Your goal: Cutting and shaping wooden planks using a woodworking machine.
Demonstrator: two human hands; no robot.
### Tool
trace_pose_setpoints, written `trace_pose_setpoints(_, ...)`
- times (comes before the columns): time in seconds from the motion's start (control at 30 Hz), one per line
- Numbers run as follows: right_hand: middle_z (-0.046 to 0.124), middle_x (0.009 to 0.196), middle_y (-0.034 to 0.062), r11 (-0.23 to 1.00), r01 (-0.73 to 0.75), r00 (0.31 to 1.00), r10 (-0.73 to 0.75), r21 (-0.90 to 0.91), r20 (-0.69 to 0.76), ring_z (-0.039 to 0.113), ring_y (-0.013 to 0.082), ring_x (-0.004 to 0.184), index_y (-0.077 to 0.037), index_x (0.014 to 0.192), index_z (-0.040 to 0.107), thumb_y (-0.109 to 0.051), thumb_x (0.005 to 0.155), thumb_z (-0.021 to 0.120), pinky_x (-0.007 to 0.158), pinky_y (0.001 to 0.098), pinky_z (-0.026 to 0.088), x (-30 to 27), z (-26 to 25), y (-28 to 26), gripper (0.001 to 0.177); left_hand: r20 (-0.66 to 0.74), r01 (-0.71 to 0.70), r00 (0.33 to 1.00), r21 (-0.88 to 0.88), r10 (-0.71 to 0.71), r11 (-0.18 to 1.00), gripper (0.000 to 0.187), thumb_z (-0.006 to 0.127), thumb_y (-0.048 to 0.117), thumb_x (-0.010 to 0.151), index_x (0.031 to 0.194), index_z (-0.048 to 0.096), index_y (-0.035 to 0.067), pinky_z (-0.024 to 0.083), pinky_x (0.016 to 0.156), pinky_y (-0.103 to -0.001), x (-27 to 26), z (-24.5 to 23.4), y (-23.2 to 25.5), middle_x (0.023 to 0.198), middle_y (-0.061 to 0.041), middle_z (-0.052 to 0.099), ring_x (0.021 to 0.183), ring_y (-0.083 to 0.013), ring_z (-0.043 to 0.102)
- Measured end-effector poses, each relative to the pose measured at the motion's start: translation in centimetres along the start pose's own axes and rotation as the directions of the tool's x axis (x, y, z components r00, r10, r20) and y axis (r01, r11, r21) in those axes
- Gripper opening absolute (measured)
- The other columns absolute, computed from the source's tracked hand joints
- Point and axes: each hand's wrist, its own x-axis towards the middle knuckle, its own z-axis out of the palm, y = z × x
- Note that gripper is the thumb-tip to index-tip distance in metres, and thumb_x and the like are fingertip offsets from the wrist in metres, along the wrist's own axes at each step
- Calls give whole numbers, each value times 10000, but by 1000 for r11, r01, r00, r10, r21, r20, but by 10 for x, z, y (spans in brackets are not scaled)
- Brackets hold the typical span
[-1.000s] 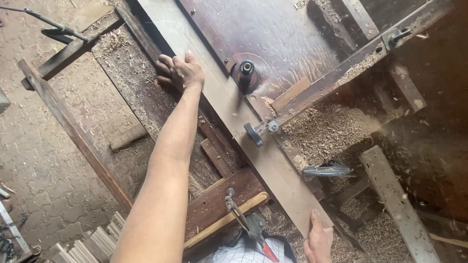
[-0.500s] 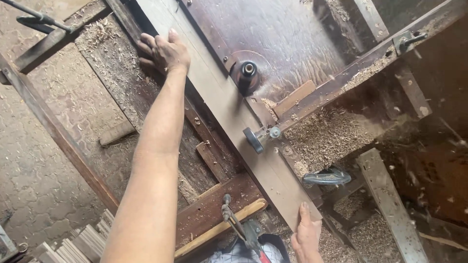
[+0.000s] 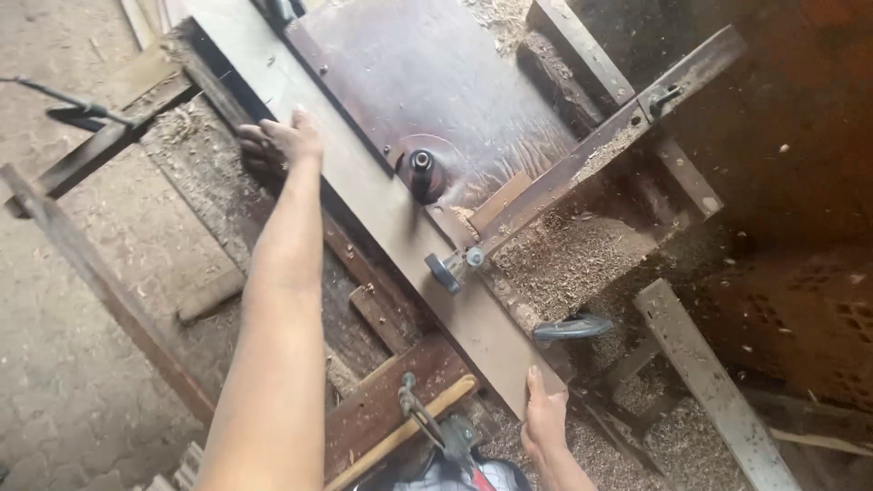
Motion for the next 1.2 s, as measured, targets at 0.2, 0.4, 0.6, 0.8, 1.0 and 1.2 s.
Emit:
trace_pose_setpoints(0.2,719,959,163,415,180,983,-60,-892,171,682,248,909,-15,1047,671,-475,915,688,820,372,511,-62,-21,-66,479,18,86,996,222,-92,971,848,509,642,946,1421,454,-57,-87,1243,-626,-157,-3,-47,1690,-264,-83,1563,-441,-137)
trace_pose_setpoints(0.4,695,638,197,530,221,952,67,-819,300,675,317,624,35,748,694,-503,955,584,623,459,531,-33,-48,-21,587,-54,18,999,256,-4,966,741,409,646,961,1228,650,-2,-25,1213,-675,-254,42,-116,1687,-271,86,1561,-479,9)
trace_pose_setpoints(0.6,686,619,182,373,311,934,52,-874,354,678,284,598,-10,672,730,-504,958,559,650,422,520,-18,-38,-26,596,-88,-54,992,353,91,934,657,406,573,983,1165,684,7,48,1187,-722,-261,44,-106,1657,-275,225,1529,-509,114)
trace_pose_setpoints(0.8,669,557,150,464,214,958,75,-860,278,659,247,542,0,661,747,-483,933,611,597,404,510,-29,-11,-35,571,-95,-76,990,254,103,964,599,462,529,976,1157,695,7,37,1173,-732,-246,35,-96,1648,-262,224,1545,-475,102)
trace_pose_setpoints(1.0,636,536,109,564,139,951,154,-814,269,591,195,471,28,664,726,-434,944,636,508,378,474,-26,25,-47,548,-183,-71,976,226,114,972,550,486,500,968,1089,742,28,45,1195,-723,-215,32,-84,1638,-243,293,1550,-442,142)
trace_pose_setpoints(1.2,611,522,51,629,136,921,205,-766,332,531,139,453,6,647,711,-377,972,630,466,324,407,-9,55,-45,509,-209,-28,976,183,67,983,490,533,498,944,970,799,88,45,1208,-709,-182,30,-75,1624,-228,332,1559,-428,173)
